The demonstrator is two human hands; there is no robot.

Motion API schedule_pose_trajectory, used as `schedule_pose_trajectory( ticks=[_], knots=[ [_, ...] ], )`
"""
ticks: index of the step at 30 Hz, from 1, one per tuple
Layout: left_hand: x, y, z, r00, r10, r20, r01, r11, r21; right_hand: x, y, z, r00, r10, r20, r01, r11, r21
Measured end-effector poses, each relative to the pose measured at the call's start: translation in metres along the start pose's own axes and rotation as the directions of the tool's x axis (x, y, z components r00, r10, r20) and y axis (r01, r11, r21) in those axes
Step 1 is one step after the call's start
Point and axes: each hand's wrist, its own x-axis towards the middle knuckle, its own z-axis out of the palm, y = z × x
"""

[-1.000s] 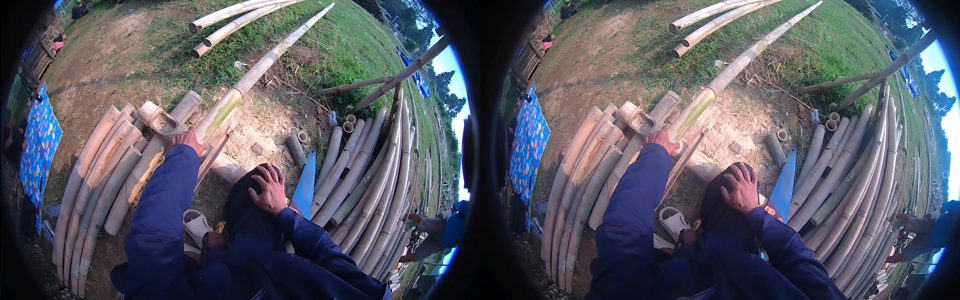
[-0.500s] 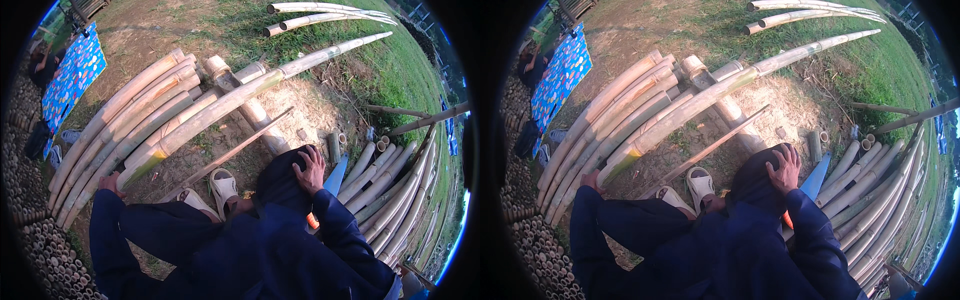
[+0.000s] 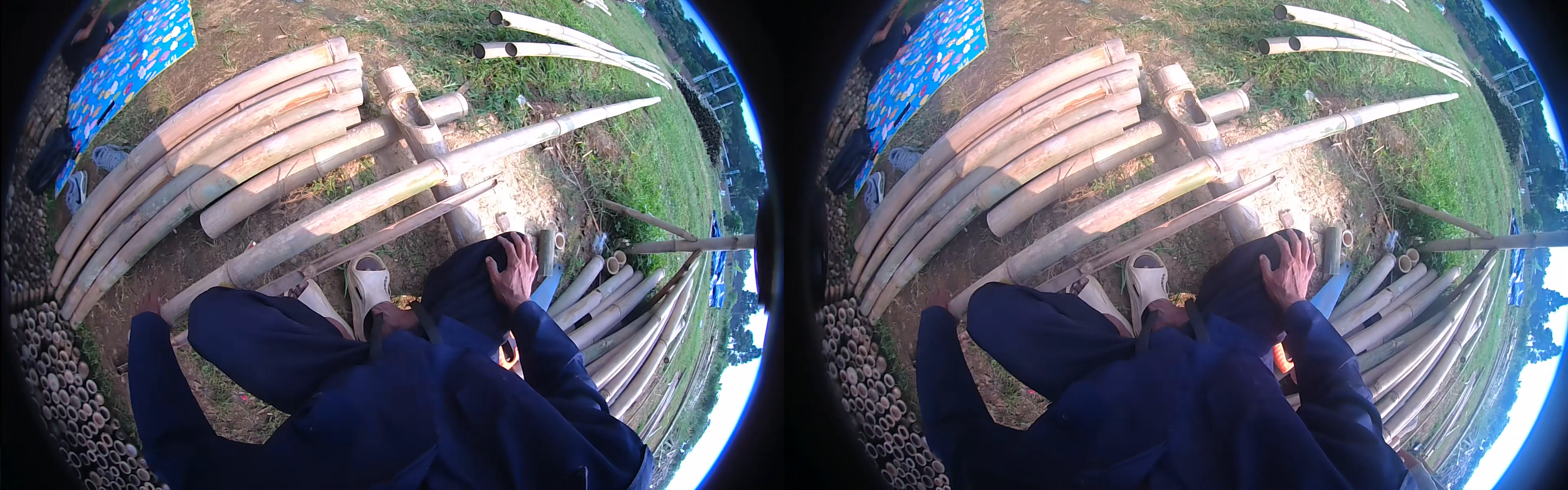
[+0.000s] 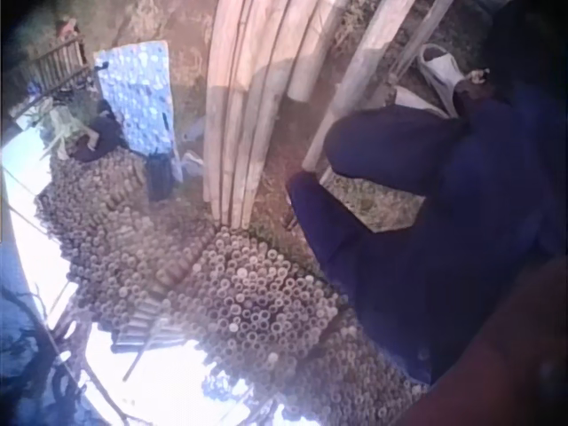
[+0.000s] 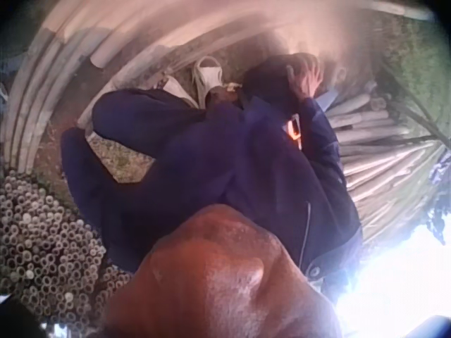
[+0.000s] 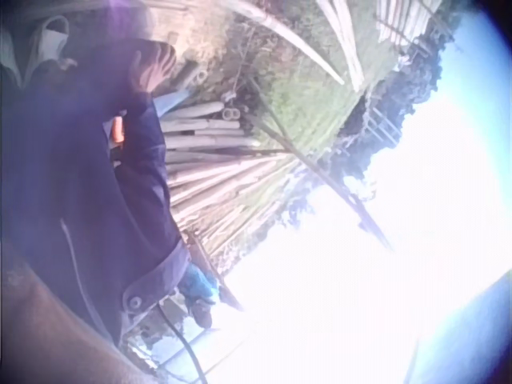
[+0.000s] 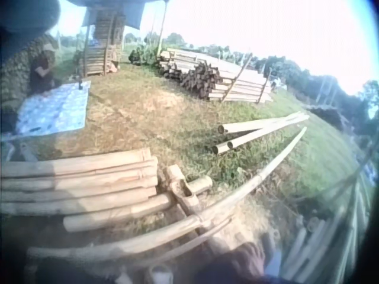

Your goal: The person sits on the ground and uses a hand saw to cut bamboo poles into shorter sections. They repeatedly position a pole on a support, saw through it, then move the cut piece aside and select another pole to cut.

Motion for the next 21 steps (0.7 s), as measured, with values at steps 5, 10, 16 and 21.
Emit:
schedule_pose_trajectory(
  ticks=[5,10,16,21],
  knots=[
    [0.067,0.062,-0.089,0.922,0.214,-0.323,-0.315,0.9,-0.302,0.009,-0.006,0.01,0.999,0.009,0.044,-0.008,1.0,-0.013],
    [0.044,0.37,-0.179,0.755,0.588,-0.289,-0.635,0.766,-0.101,-0.003,0.013,0.007,0.999,0.046,0.03,-0.046,0.999,0.015],
    [0.024,0.601,-0.117,0.841,0.541,0.019,-0.537,0.838,-0.095,-0.001,0.024,0.009,1.0,0.017,-0.006,-0.016,0.997,0.082],
    [0.038,0.636,-0.081,0.834,0.551,0.041,-0.534,0.822,-0.2,0.0,0.023,0.006,1.0,0.02,0.019,-0.021,0.998,0.066]
  ],
)
